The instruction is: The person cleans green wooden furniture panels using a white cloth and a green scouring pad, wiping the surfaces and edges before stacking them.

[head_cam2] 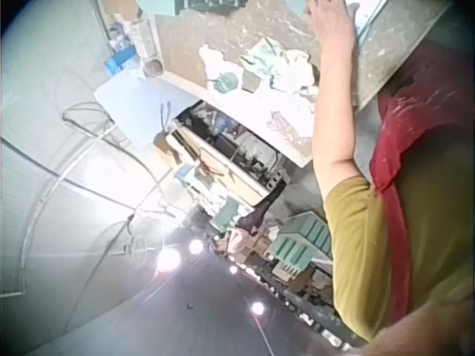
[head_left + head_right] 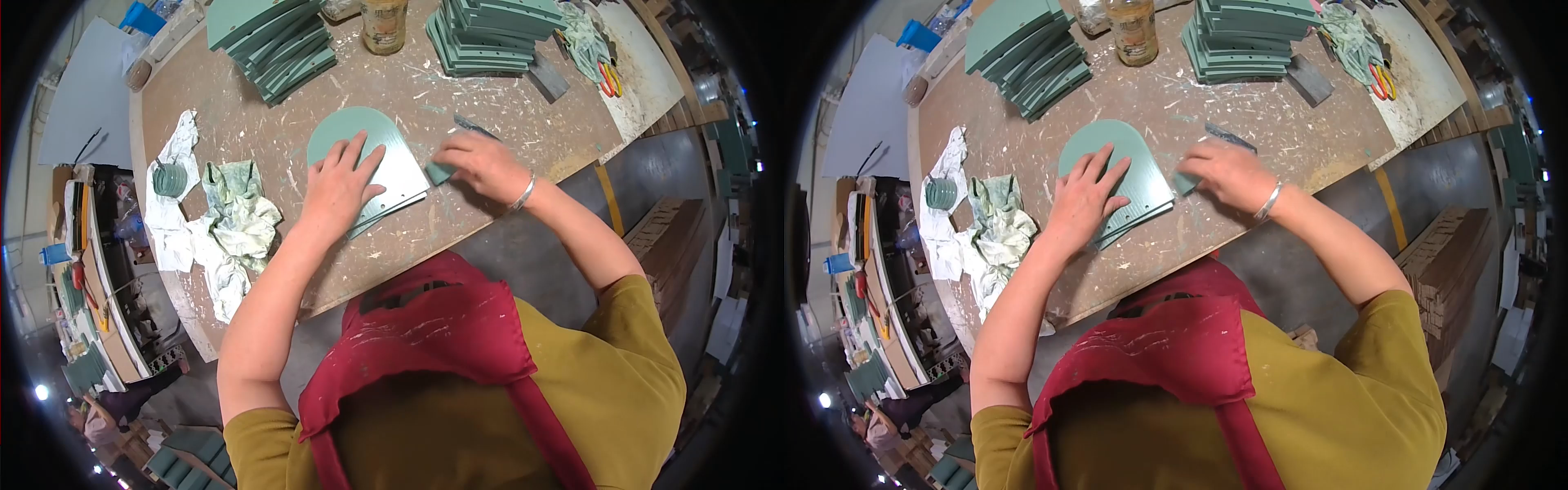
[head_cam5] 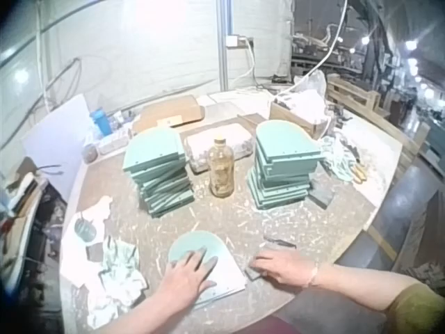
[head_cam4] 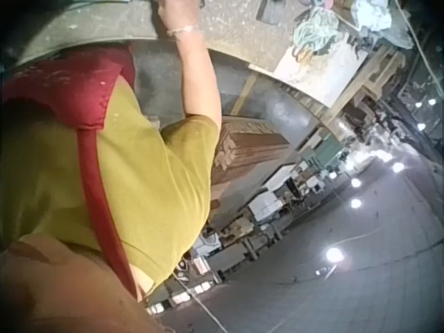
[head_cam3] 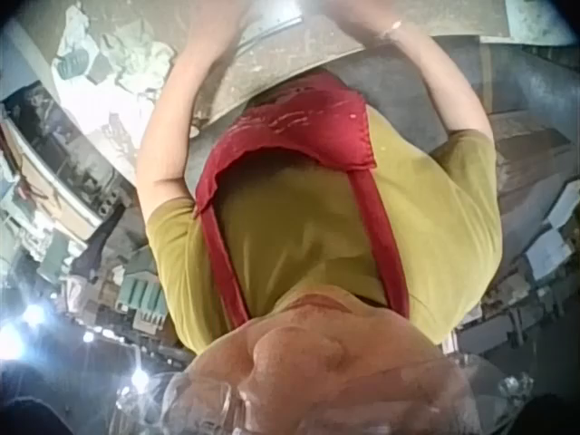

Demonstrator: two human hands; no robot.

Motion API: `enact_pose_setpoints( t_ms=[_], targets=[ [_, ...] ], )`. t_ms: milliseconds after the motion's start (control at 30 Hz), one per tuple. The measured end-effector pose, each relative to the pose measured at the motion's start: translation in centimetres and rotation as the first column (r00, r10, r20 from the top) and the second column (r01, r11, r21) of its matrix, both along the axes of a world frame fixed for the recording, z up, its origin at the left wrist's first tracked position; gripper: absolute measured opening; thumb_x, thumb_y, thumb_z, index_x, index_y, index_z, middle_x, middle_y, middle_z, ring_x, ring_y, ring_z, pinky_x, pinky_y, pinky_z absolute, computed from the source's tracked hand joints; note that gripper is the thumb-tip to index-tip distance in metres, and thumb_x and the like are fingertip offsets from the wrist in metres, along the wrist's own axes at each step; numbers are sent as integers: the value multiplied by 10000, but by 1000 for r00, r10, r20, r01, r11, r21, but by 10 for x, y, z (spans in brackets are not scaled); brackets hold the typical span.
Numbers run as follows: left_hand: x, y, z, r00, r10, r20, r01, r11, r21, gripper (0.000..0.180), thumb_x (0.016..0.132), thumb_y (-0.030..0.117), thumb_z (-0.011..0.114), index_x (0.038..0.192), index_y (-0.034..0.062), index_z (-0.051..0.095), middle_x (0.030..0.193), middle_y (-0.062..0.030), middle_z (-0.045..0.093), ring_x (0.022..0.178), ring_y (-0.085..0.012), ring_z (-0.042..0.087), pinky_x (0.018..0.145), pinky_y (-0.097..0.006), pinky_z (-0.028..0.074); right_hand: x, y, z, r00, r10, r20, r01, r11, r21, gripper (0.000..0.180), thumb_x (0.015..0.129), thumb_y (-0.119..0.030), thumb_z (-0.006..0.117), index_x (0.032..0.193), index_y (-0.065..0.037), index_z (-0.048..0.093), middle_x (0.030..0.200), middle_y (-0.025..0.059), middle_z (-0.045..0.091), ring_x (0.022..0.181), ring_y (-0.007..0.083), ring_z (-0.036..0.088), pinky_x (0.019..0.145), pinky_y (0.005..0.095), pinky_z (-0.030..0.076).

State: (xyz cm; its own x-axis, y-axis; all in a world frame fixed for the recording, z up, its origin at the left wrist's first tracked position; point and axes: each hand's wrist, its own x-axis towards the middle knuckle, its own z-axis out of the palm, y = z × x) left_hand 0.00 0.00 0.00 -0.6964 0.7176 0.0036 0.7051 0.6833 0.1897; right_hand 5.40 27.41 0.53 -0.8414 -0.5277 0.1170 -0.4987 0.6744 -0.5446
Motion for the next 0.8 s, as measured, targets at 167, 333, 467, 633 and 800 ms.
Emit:
enact_pose_setpoints(
  t_ms=[167,333,467,633,800],
  targets=[
    [7,-1,0,1000,-6,3,6,1000,-3,579,832,379,641,1360,209,475,1455,-75,374,1274,-293,407,943,-477,404,9,-8,9,998,8,-70,-10,1000,-19,416,697,-15,703,1101,-71,618,1083,87,600,1030,302,573,859,386,482],
    [3,0,0,999,-5,-35,4,1000,-22,585,826,376,647,1360,212,474,1453,-72,378,1271,-291,412,944,-463,409,-7,4,0,991,-116,-65,116,993,2,350,742,-54,685,1084,-85,619,1045,71,598,991,292,569,850,388,482],
    [2,0,0,999,-13,-43,12,1000,-16,592,820,375,652,1360,211,473,1446,-75,384,1267,-292,415,948,-455,413,-2,-9,1,999,26,-24,-27,999,-30,346,732,-53,688,1071,-85,623,1061,73,599,997,302,574,845,388,487],
    [2,1,3,999,-13,-32,12,1000,-29,587,824,371,648,1360,208,473,1443,-83,386,1268,-297,414,956,-458,410,-15,0,-6,987,-137,-84,133,989,-60,363,731,-58,697,1085,-90,625,1058,72,603,985,296,583,839,385,490],
    [1,-4,6,1000,-12,-10,12,1000,-21,589,828,382,638,1364,208,470,1441,-91,398,1274,-309,416,970,-466,411,-24,-4,-9,988,-106,-113,99,993,-65,386,739,-75,703,1115,-94,618,1072,91,600,982,318,579,848,388,487]
  ],
)
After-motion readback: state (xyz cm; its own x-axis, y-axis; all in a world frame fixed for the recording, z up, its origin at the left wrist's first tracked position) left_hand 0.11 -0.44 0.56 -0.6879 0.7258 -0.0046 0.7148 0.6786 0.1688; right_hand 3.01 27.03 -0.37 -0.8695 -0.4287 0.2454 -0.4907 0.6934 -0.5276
